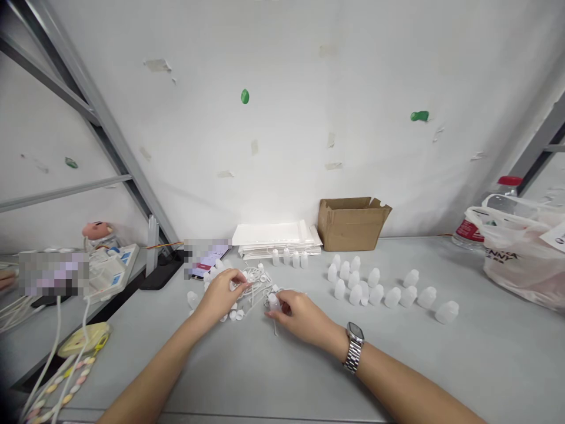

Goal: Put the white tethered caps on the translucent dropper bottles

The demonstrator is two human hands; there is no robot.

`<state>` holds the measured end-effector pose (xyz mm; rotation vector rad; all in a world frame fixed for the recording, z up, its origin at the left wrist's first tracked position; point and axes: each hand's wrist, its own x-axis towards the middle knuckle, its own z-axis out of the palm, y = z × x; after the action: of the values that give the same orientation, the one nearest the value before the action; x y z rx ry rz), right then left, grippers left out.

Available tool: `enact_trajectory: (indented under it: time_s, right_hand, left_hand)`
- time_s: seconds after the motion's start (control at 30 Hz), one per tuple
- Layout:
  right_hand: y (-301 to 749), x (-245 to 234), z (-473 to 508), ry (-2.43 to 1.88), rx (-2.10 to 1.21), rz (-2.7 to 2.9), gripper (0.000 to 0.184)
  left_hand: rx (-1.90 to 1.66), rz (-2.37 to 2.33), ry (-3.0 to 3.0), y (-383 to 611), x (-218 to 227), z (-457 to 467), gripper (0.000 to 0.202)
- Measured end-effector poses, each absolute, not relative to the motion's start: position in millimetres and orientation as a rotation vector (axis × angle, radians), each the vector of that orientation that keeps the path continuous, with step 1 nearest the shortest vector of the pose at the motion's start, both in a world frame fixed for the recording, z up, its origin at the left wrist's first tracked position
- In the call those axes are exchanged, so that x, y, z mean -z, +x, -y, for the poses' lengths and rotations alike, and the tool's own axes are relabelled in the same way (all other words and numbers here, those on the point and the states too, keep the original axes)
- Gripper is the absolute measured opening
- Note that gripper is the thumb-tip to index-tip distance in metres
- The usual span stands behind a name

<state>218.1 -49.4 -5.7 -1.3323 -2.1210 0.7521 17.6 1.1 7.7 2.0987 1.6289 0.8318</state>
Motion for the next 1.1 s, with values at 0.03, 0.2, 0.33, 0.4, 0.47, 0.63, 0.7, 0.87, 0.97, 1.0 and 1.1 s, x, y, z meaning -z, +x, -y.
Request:
enact_trajectory:
  time_s: [0.03, 0.2, 0.33, 0.4, 0.47, 0.63, 0.7, 0.87, 0.97, 1.0, 1.1]
  right_hand:
    - [218.0, 5.6, 49.5, -1.329, -0.754, 2.118, 0.023]
    - [216.2, 5.0, 49.0, -1.331, -0.729, 2.08, 0.027]
    - [214.6, 4.3, 48.4, -1.324, -0.704, 2.015, 0.028]
    - [214.3, 3.9, 48.2, -1.321, -0.7, 1.989, 0.028]
    - [214.4, 3.6, 48.1, -1.318, -0.702, 1.978, 0.028]
    - [215.3, 3.9, 48.0, -1.332, -0.703, 2.001, 0.03]
    - [215.5, 4.4, 47.9, -1.333, -0.698, 2.011, 0.029]
    - [215.0, 4.0, 48.3, -1.341, -0.691, 2.011, 0.029]
    - [214.5, 2.9, 48.8, -1.339, -0.693, 2.006, 0.029]
    - [214.4, 2.7, 48.9, -1.335, -0.697, 2.007, 0.029]
    - [214.4, 3.0, 48.9, -1.326, -0.701, 2.013, 0.028]
  left_hand:
    - [-0.865, -1.613, 2.008, 18.0, -9.6, -0.8, 0.013]
    - [-0.92, -1.5, 1.754, 21.5, -15.1, 3.3, 0.02]
    - [-0.958, -1.42, 1.734, 23.9, -12.9, 4.5, 0.018]
    - [-0.985, -1.407, 1.745, 24.7, -11.5, 4.5, 0.016]
    - [-1.012, -1.401, 1.747, 25.3, -10.9, 4.7, 0.013]
    - [-1.028, -1.399, 1.782, 25.2, -12.0, 5.0, 0.031]
    - [-1.011, -1.399, 1.816, 25.1, -12.6, 4.7, 0.022]
    - [-1.002, -1.399, 1.881, 26.4, -13.4, 6.1, 0.015]
    - [-1.025, -1.397, 1.962, 28.4, -13.4, 8.7, 0.013]
    - [-1.032, -1.393, 1.983, 29.1, -13.3, 9.7, 0.012]
    - [-1.057, -1.339, 1.999, 30.8, -13.1, 12.5, 0.009]
